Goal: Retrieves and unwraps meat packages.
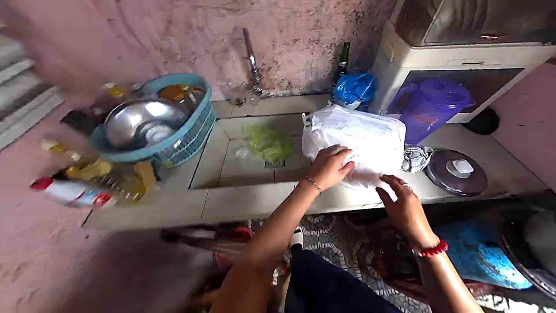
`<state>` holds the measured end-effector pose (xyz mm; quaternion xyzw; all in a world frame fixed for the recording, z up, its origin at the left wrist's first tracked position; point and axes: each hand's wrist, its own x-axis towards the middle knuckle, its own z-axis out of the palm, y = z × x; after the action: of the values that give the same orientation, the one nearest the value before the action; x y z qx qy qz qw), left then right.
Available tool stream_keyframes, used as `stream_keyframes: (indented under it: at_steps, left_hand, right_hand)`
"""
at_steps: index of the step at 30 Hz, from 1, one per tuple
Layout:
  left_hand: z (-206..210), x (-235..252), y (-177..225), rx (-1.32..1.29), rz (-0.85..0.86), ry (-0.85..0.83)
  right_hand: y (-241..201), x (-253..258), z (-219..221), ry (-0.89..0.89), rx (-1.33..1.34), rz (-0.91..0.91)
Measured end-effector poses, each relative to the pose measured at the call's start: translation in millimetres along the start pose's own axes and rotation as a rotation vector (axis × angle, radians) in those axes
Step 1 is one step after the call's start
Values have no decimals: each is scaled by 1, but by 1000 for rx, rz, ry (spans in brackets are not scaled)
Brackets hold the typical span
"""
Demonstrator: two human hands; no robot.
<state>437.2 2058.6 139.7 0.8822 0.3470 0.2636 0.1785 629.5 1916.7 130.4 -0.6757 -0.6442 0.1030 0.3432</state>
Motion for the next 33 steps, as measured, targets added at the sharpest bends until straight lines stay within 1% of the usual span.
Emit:
stream_keyframes:
  at_steps: [2,4,6,7,9,10,12,14,18,23,26,28,31,33]
  left_hand:
    - [9,50,-25,111,64,-208]
    - [16,82,-45,162,60,-373]
    - [11,109,-52,154,35,-514]
    - [10,118,-53,150,38,-551]
    - [11,123,-56,121,52,-572]
    - [13,121,-57,104,61,-564]
    - [16,117,-62,89,106,-490]
    - [15,118,-61,72,122,-448]
    - [13,123,-56,49,75,-433]
    - [8,126,-54,125,99,-425]
    - [7,122,-59,88,126,-380]
    - [7,121,-64,68,204,-336]
    - [11,119,-63,6,414,-122]
    - [8,124,-54,-37,516,-64]
  right_hand:
    - [-4,35,22,39,-97,88]
    - [-6,60,44,26,-221,152]
    - [-11,74,56,16,-299,230]
    - [-14,77,60,17,-314,262]
    - [-14,75,67,40,-345,288]
    - [-12,73,70,64,-357,283]
    - [-10,71,75,101,-371,273]
    - [-10,71,76,109,-389,271]
    - [-12,72,78,122,-404,258]
    - [-9,71,80,153,-399,211]
    - [-5,70,79,170,-369,179]
    - [-9,73,70,139,-262,214]
    - [-20,93,34,127,-96,286]
    - [-18,116,19,132,-68,309]
